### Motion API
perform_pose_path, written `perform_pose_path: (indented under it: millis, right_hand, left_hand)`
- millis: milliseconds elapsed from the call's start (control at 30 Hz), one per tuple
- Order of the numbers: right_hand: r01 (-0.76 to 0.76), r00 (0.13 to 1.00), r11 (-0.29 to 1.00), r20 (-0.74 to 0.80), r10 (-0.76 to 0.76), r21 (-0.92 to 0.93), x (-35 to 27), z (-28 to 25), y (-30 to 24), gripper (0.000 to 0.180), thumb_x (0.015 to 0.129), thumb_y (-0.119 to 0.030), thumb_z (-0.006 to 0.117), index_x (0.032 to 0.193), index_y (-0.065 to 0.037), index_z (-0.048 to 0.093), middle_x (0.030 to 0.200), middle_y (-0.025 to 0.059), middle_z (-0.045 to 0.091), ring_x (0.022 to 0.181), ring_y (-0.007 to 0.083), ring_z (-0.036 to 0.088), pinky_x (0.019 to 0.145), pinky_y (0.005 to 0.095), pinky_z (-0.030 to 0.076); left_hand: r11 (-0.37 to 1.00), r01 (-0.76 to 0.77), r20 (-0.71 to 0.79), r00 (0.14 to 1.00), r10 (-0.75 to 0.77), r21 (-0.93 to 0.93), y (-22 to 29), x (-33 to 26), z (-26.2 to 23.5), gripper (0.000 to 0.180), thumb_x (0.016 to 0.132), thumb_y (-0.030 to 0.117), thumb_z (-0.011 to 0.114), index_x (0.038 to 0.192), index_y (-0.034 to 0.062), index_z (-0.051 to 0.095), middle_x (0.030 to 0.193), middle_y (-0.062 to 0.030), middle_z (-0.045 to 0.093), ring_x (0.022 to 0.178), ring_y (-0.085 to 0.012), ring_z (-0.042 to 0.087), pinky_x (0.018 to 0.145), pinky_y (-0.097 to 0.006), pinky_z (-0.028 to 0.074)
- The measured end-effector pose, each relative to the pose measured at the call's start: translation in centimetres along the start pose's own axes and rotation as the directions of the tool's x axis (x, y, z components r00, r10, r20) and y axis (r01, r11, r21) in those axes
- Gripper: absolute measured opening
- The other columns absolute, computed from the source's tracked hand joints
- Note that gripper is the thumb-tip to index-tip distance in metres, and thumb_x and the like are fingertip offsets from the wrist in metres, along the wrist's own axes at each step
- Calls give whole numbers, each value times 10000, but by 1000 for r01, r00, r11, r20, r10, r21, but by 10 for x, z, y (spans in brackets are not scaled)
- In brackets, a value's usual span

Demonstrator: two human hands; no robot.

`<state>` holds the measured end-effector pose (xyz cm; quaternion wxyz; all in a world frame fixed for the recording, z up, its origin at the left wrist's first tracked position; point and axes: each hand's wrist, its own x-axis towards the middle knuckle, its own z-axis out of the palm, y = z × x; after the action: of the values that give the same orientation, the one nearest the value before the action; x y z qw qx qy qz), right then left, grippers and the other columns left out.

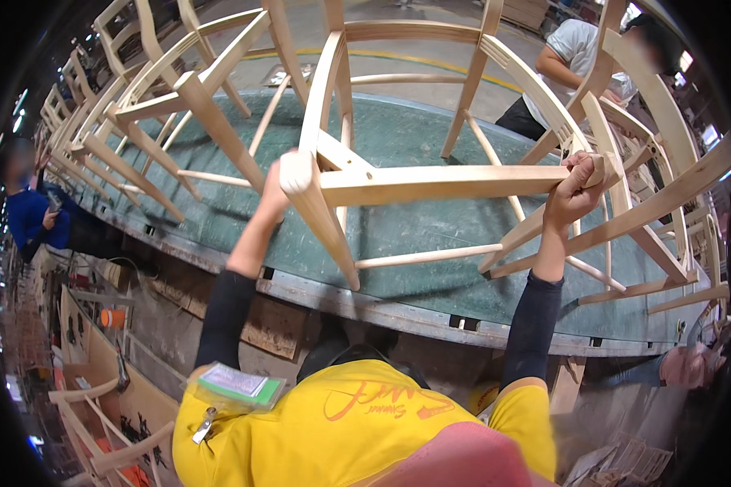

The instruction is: The person sands the frame of a wooden chair using a sanding block, moving along legs, rails, and curved back sections. The person repositions the chair on the workbench and continues sanding different parts of the frame.

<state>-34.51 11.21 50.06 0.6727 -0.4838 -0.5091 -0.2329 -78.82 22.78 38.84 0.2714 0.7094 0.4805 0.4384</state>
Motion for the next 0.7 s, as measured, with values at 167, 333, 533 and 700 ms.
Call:
perform_pose_path:
  millis: [167, 333, 533, 700]
  right_hand:
    - [-422, 902, 873, 15, 432, 243, -7, 3, -72, 323, 1077, -291, 450, 957, -13, 562, 834, 60, 589, 736, 141, 595, 723, 292, 514]
    - [-335, 941, 838, 105, 322, 432, -42, 41, -172, 313, 1097, -242, 356, 978, -2, 518, 866, 99, 603, 800, 173, 622, 774, 302, 530]
    - [-296, 947, 917, 212, 243, 269, -47, 121, -223, 248, 1082, -214, 408, 1011, -1, 513, 895, 83, 595, 724, 145, 619, 625, 256, 518]
    - [-319, 947, 927, 95, 306, 197, -58, 127, -225, 232, 1068, -215, 451, 1004, -1, 517, 858, 86, 600, 562, 107, 551, 482, 197, 427]
  left_hand:
    - [996, -43, -106, 993, 52, 84, -37, 172, 17, 644, 786, 374, 770, 1288, 7, 601, 1154, -198, 651, 1095, -318, 633, 955, -384, 491]
    - [977, 214, -69, 974, -214, 2, -49, 240, 62, 936, 637, 486, 886, 1353, 21, 502, 1259, -217, 579, 1214, -341, 565, 1020, -414, 463]
    - [983, 86, 132, 989, -65, -162, -85, 272, 55, 742, 681, 408, 838, 1296, 55, 619, 1219, -187, 676, 1131, -298, 653, 973, -393, 498]
    - [997, 72, 54, 996, -72, 7, -56, 233, 44, 673, 744, 454, 782, 1289, 94, 618, 1189, -186, 685, 1114, -340, 651, 922, -417, 512]
